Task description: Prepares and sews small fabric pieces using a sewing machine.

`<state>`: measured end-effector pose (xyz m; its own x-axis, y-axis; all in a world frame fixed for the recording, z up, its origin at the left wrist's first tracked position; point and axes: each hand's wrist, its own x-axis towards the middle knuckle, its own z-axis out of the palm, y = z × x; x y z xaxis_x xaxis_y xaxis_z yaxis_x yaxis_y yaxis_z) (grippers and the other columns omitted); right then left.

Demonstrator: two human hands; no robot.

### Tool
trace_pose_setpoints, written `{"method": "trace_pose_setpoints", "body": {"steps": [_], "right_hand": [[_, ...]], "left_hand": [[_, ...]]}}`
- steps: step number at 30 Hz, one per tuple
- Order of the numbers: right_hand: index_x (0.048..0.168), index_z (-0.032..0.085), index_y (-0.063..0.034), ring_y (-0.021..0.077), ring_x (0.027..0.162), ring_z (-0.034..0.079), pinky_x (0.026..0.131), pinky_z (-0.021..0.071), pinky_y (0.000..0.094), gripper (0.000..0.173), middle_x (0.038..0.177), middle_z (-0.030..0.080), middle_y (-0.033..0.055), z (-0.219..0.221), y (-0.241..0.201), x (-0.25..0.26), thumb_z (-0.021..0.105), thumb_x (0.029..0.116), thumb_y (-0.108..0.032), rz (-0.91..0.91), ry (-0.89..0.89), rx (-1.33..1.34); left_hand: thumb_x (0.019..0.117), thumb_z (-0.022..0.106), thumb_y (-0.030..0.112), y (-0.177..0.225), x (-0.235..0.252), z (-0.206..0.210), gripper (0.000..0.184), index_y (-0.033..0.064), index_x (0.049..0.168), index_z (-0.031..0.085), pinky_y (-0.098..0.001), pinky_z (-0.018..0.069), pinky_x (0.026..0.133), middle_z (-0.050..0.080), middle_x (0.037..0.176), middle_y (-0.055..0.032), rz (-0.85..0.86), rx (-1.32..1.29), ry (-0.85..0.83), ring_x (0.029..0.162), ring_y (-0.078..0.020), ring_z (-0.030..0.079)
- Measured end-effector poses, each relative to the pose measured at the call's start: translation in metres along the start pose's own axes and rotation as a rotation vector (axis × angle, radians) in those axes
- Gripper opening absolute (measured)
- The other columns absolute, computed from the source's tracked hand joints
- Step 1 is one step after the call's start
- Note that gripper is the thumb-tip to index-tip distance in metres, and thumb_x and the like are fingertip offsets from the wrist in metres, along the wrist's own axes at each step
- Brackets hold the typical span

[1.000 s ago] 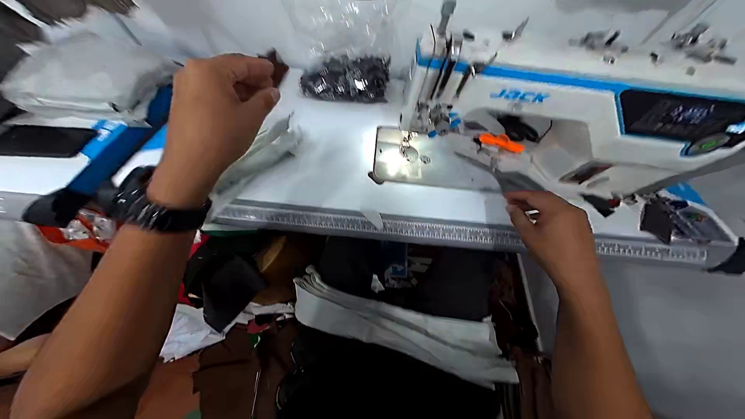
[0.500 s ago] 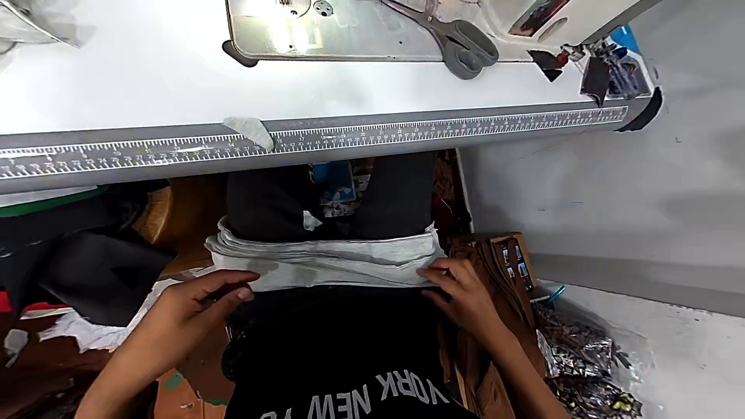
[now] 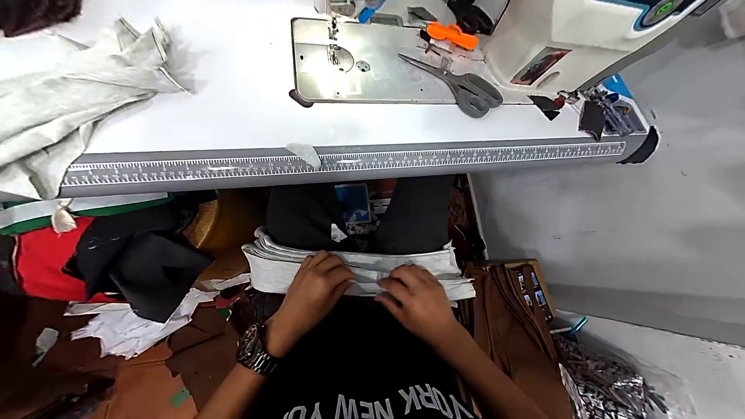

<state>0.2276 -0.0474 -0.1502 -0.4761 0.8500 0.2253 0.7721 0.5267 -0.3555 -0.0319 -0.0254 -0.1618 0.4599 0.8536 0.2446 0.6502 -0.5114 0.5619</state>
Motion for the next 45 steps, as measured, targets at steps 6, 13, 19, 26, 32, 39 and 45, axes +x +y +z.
{"method": "trace_pose_setpoints", "body": {"steps": [6, 13, 19, 26, 32, 39, 45], "right_hand": [[0.099, 0.076, -0.0087, 0.0035, 0.073, 0.064, 0.069, 0.0547, 0.0247, 0.019, 0.082, 0.071, -0.0018, -0.034, 0.004, 0.038, 0.064, 0.1018, -0.024, 0.225, -0.282, 0.857], [0.108, 0.076, -0.0103, 0.0058, 0.082, 0.068, 0.078, 0.0576, 0.029, 0.019, 0.092, 0.074, -0.0007, -0.072, 0.058, 0.041, 0.073, 0.0955, -0.024, 0.257, -0.672, 0.747], [0.115, 0.074, -0.0164, 0.0082, 0.082, 0.069, 0.08, 0.0584, 0.0343, 0.02, 0.093, 0.074, -0.003, -0.087, 0.097, 0.006, 0.069, 0.0978, -0.025, 0.348, -0.612, 0.492], [0.117, 0.074, -0.0167, 0.0133, 0.09, 0.07, 0.085, 0.0593, 0.0411, 0.022, 0.101, 0.074, 0.0002, -0.104, 0.119, -0.031, 0.066, 0.0969, -0.016, 0.357, -0.534, 0.259], [0.108, 0.078, -0.0176, 0.0126, 0.087, 0.071, 0.081, 0.0597, 0.0431, 0.018, 0.098, 0.076, -0.0018, -0.111, 0.139, -0.06, 0.065, 0.0954, -0.017, 0.415, -0.335, 0.162], [0.12, 0.073, -0.0126, 0.0099, 0.068, 0.067, 0.057, 0.0544, 0.0251, 0.028, 0.087, 0.074, 0.0014, -0.121, 0.128, -0.065, 0.064, 0.0945, -0.02, 0.678, -0.142, 0.682], [0.117, 0.077, -0.0233, -0.0005, 0.088, 0.069, 0.079, 0.0581, 0.0185, 0.022, 0.103, 0.076, -0.0082, -0.149, 0.058, -0.022, 0.065, 0.0991, -0.019, 0.131, -0.172, 0.879]], "left_hand": [[0.0963, 0.07, 0.031, -0.011, 0.015, -0.066, 0.015, 0.0166, 0.094, 0.075, -0.0189, 0.0545, 0.062, 0.069, 0.076, 0.0112, -0.058, -0.486, -0.179, 0.067, 0.0029, 0.062], [0.0965, 0.071, 0.021, -0.085, -0.004, -0.115, 0.018, 0.006, 0.086, 0.073, -0.0275, 0.0544, 0.056, 0.068, 0.067, -0.0005, -0.455, -0.557, -0.865, 0.056, -0.0078, 0.063], [0.1022, 0.063, 0.023, -0.12, -0.049, -0.127, 0.017, 0.0125, 0.096, 0.074, -0.0287, 0.0535, 0.058, 0.068, 0.073, 0.0011, -0.587, -0.415, -0.735, 0.061, -0.0078, 0.062], [0.0957, 0.061, 0.006, -0.107, -0.074, -0.114, 0.012, 0.0071, 0.098, 0.073, -0.0262, 0.0559, 0.063, 0.072, 0.081, -0.003, -0.819, -0.729, -0.07, 0.068, -0.0104, 0.066], [0.0993, 0.049, 0.002, -0.084, -0.076, -0.102, 0.019, 0.0109, 0.095, 0.066, -0.0339, 0.064, 0.075, 0.075, 0.091, -0.0059, -0.884, -1.232, 0.486, 0.08, -0.0154, 0.074], [0.1067, 0.05, 0.012, -0.052, -0.054, -0.135, 0.014, 0.0131, 0.112, 0.063, -0.029, 0.0634, 0.074, 0.074, 0.095, -0.0015, -0.925, -1.232, 0.837, 0.08, -0.011, 0.073], [0.0995, 0.058, 0.005, 0.014, -0.002, -0.173, 0.019, 0.0207, 0.108, 0.064, -0.0296, 0.0617, 0.084, 0.073, 0.101, 0.008, -0.535, -0.818, 0.971, 0.092, -0.0087, 0.072]]}}
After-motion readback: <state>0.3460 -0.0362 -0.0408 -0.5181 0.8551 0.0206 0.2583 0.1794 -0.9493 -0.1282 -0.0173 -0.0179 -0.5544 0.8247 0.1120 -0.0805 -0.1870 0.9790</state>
